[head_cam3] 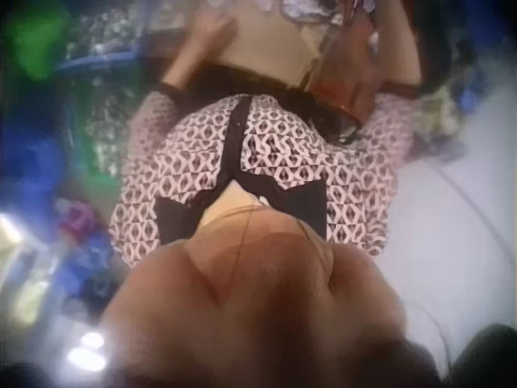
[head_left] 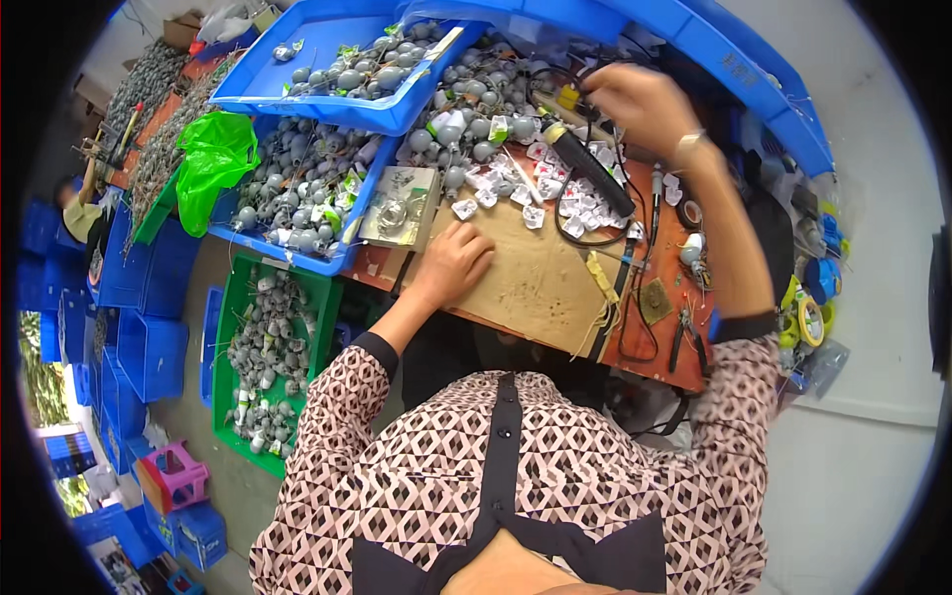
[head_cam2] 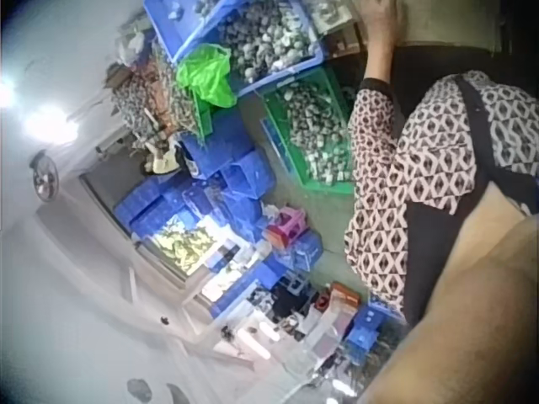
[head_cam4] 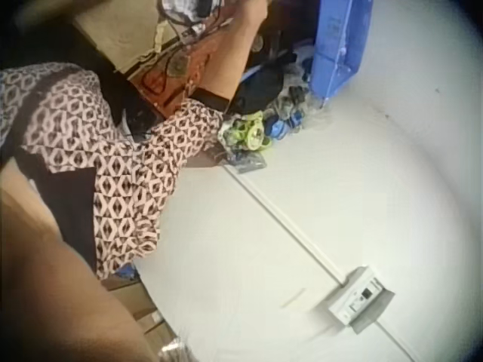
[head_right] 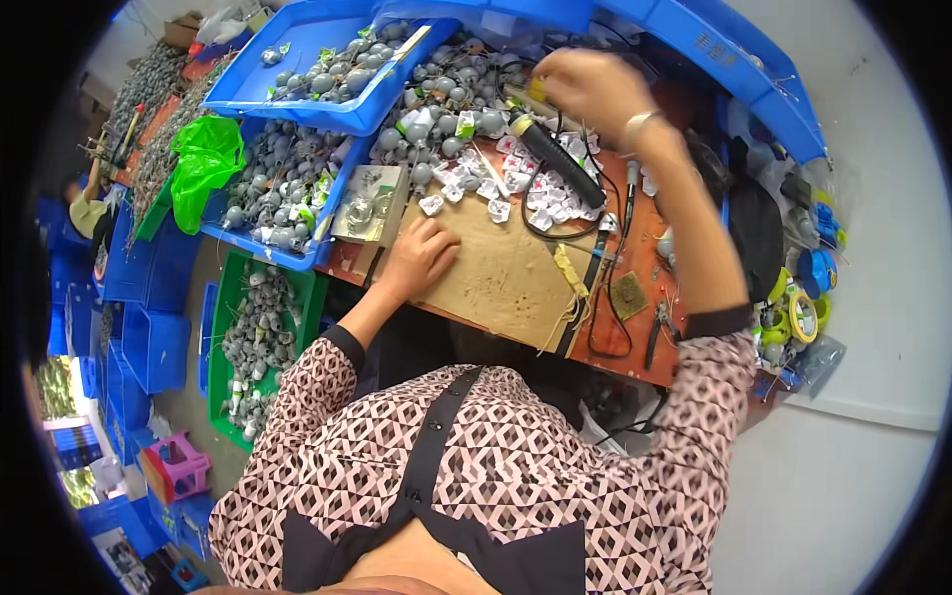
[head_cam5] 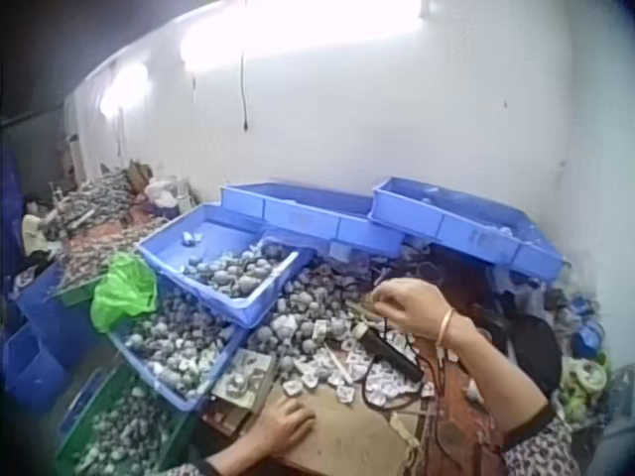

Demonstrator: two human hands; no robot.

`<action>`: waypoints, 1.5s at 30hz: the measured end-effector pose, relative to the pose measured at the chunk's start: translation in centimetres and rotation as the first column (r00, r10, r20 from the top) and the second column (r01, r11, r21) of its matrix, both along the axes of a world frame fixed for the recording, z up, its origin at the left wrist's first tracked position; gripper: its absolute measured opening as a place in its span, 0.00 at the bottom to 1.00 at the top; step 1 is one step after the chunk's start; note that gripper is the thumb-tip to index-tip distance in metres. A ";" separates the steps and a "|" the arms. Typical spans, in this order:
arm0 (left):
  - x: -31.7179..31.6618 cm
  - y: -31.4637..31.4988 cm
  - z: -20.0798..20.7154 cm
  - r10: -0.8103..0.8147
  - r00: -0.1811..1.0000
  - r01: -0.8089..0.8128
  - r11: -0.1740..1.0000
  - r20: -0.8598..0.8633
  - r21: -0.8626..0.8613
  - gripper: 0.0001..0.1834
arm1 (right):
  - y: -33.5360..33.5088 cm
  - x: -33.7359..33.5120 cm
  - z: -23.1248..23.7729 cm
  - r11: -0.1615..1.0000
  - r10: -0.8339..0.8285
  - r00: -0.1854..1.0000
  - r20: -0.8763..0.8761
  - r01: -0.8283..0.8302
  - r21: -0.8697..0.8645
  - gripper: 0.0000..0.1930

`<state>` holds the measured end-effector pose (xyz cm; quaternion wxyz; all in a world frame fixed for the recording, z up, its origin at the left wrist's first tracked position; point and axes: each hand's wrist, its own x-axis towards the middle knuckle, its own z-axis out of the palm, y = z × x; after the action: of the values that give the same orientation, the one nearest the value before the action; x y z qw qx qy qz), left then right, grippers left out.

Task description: Assembling and soldering electronic components for LED light bulbs at a factory workbench.

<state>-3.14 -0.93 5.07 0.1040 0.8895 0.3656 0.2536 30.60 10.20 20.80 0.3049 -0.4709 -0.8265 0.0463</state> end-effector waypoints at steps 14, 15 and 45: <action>-1.6 0.8 -0.3 -0.044 0.998 0.046 0.997 0.038 -0.059 0.08 | 16.7 -17.1 -13.2 0.903 -0.416 0.899 -0.138 0.427 0.053 0.09; -1.7 0.8 -0.4 -0.041 0.998 0.043 0.998 0.050 -0.047 0.07 | 17.1 -17.8 -12.9 0.865 -0.501 0.864 0.037 0.502 -0.007 0.14; -4.1 0.9 -6.4 0.158 0.943 -0.131 0.985 0.293 -0.109 0.37 | -4.8 -13.8 -5.4 0.740 -0.108 0.208 -0.972 -0.636 -0.219 0.13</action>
<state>-7.24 -0.06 -1.32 0.1787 0.8058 0.4206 0.3766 16.81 5.40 15.45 0.5602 -0.2494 -0.4787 0.6284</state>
